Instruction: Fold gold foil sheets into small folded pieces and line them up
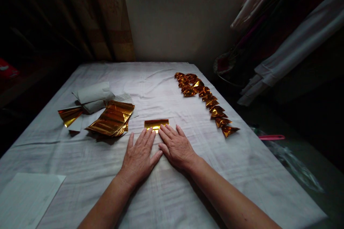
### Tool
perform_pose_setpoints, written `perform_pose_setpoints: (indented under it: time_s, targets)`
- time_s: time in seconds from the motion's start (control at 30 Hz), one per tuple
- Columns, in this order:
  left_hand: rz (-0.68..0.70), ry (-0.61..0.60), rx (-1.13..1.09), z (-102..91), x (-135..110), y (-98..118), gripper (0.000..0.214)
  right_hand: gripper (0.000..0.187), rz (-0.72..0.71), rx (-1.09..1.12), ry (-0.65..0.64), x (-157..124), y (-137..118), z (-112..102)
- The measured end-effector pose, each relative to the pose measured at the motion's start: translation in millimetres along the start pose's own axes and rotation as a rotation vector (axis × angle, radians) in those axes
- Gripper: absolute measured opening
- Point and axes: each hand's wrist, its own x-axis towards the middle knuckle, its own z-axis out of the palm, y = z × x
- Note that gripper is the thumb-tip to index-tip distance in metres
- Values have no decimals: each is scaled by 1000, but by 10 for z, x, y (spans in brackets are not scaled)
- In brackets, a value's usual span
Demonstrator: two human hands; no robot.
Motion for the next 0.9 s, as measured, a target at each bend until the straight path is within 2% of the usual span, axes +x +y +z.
perform_pose_setpoints:
  time_s: [0.2,0.53,0.77,0.9]
  targets:
    - [13,-34,6,-1,4,-12,62,51,103,-39,6,-131,67,-26]
    - [-59,-25,40,-30,-151,-148,61,49,132,-11,28,-130,54,-23]
    - [-54,44,36,-144,-47,-105,51,41,126,71,168,-62,164,-28]
    - [-34,69,29,-201,13,-94,43,51,234,164,239,117,309,-68]
